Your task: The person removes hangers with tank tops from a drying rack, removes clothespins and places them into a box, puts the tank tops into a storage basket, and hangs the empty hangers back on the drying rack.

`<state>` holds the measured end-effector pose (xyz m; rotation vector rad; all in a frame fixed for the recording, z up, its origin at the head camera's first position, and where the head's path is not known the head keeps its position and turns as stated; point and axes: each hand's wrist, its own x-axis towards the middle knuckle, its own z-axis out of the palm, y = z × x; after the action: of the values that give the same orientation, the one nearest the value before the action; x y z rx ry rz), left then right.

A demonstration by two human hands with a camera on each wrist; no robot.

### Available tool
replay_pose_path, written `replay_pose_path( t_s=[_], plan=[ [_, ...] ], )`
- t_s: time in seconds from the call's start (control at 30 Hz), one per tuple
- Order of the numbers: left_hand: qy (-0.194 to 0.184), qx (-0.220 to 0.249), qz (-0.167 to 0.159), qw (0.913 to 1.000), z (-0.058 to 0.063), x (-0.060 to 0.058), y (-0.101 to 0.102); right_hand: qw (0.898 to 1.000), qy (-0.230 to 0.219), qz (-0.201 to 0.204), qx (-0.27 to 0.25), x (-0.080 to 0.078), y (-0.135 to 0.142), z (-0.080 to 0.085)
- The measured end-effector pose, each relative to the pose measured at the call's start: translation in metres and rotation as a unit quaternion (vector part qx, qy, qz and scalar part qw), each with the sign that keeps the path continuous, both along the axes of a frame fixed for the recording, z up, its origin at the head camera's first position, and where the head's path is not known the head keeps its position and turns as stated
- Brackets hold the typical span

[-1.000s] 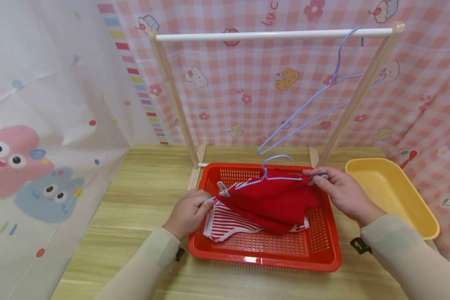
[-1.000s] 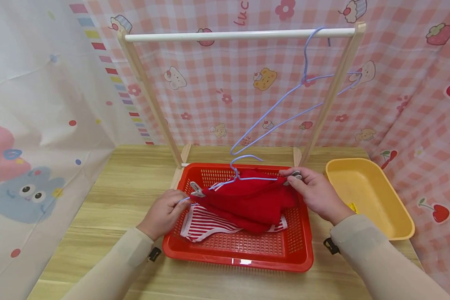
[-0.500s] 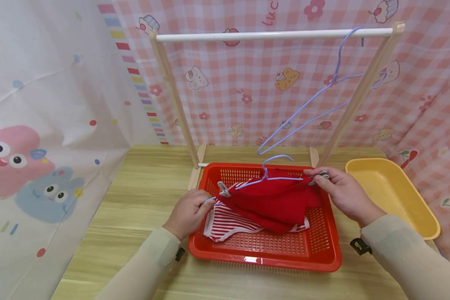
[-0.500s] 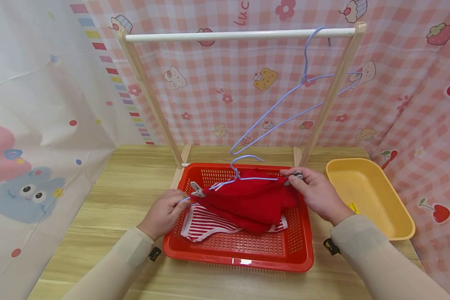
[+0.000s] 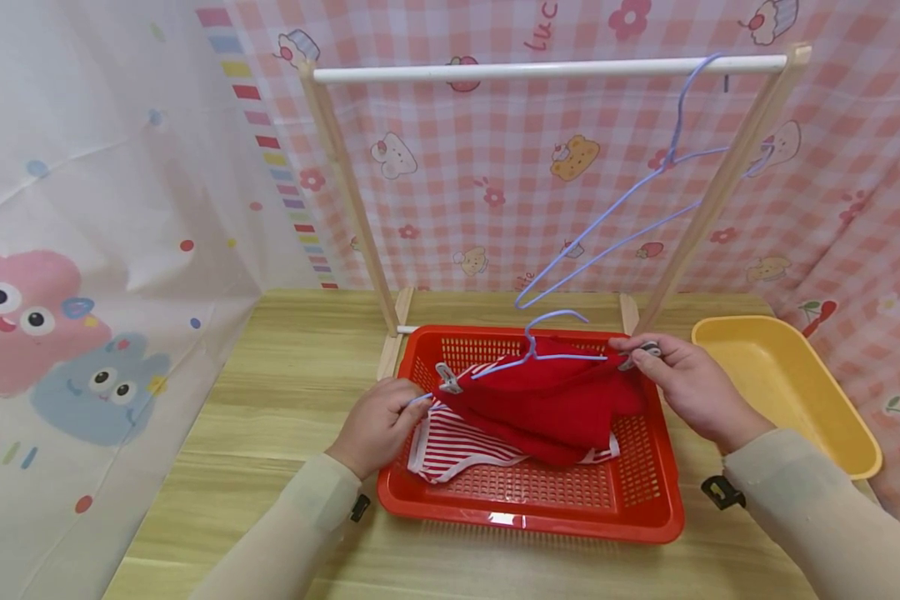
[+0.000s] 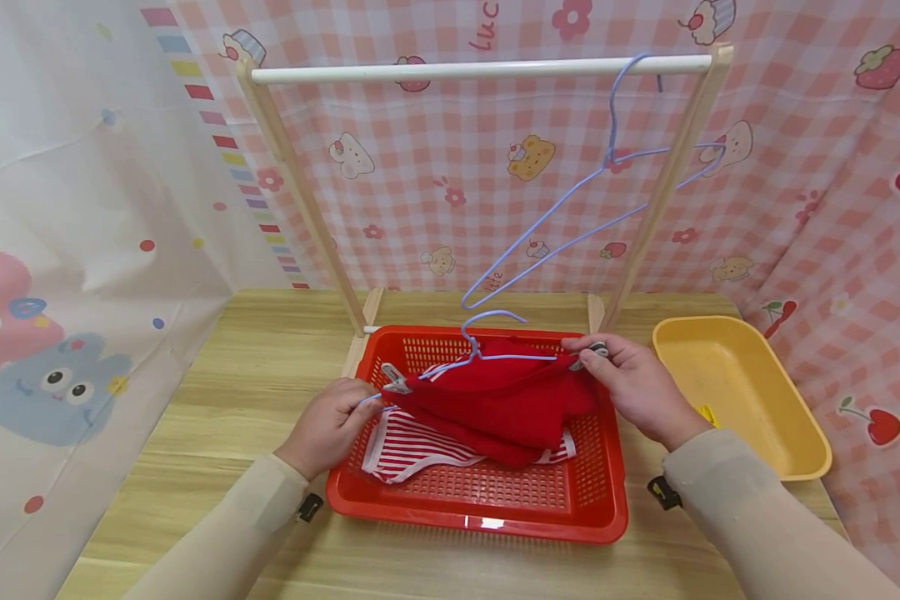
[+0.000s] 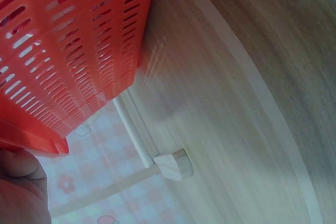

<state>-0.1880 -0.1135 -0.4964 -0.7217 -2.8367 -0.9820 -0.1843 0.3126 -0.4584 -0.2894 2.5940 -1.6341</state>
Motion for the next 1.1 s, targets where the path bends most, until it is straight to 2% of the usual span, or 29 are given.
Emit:
replay_pose_path(
  t_s=[0.5, 1.1],
  plan=[
    [-0.001, -0.003, 0.001, 1.0, 0.0006, -0.0001, 0.0004, 1.0, -0.014, -0.007, 0.001, 0.0012, 0.0019, 0.001],
    [0.0, 0.002, 0.001, 1.0, -0.0005, -0.0003, 0.0002, 1.0, 0.005, -0.007, -0.022, 0.0007, 0.0053, -0.001]
  ],
)
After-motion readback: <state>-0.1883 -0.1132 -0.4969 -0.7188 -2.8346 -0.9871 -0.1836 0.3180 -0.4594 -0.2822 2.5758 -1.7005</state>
